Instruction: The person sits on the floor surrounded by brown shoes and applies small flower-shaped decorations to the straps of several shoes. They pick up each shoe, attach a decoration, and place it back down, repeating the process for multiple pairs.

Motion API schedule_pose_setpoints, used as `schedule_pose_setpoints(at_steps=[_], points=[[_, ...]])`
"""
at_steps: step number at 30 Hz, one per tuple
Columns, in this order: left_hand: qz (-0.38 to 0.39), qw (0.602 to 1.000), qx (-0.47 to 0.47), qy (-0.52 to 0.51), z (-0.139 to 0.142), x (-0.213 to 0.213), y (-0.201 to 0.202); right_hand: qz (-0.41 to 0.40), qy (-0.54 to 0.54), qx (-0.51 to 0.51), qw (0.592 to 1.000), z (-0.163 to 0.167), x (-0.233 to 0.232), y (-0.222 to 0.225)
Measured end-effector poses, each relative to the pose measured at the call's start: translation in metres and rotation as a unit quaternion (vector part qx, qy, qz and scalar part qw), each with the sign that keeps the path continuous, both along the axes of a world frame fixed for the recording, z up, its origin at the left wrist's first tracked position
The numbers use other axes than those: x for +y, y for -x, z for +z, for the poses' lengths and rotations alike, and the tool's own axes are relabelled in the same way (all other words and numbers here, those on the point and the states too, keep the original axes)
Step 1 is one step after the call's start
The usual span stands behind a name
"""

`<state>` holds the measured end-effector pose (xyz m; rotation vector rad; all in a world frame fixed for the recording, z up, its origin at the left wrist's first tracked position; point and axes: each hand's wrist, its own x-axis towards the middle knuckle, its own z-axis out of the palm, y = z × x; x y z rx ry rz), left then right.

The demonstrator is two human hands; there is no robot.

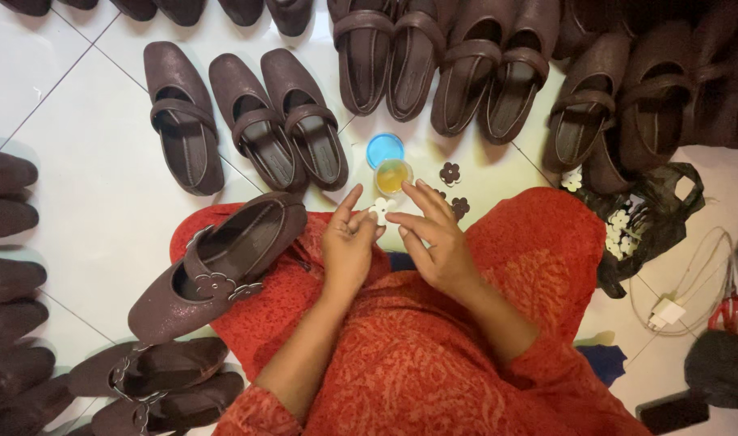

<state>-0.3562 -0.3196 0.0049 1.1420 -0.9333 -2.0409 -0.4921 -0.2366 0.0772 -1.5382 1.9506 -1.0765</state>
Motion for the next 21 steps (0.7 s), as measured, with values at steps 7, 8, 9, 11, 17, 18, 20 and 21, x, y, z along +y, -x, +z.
schedule_pose_setpoints(at_steps=[7, 8, 9, 11, 17, 18, 20, 21], points=[[-0.012, 1.0, 0.012, 0.022, 0.021, 0.008, -0.005, 0.015, 0.056, 0.116, 0.992, 0.01, -0.003, -0.006], [-0.007, 1.0, 0.017, 0.014, 0.022, 0.008, -0.005, 0.026, 0.056, 0.13, 0.99, 0.011, -0.003, -0.005], [-0.001, 1.0, 0.021, 0.006, 0.022, 0.008, -0.006, 0.036, 0.057, 0.144, 0.987, 0.011, -0.003, -0.004], [0.008, 1.0, 0.029, -0.008, 0.024, 0.007, -0.007, 0.054, 0.061, 0.183, 0.98, 0.012, -0.002, -0.005], [-0.001, 1.0, 0.005, -0.014, 0.031, 0.004, -0.019, 0.031, 0.062, 0.2, 0.977, 0.016, 0.001, -0.007], [-0.008, 1.0, -0.002, -0.013, 0.032, 0.004, -0.02, 0.023, 0.053, 0.193, 0.979, 0.016, 0.0, -0.007], [-0.014, 1.0, -0.007, -0.008, 0.034, 0.003, -0.022, 0.048, 0.06, 0.192, 0.978, 0.017, 0.0, -0.008], [-0.013, 1.0, -0.004, -0.004, 0.035, 0.003, -0.023, 0.061, 0.064, 0.191, 0.978, 0.017, 0.0, -0.009]])
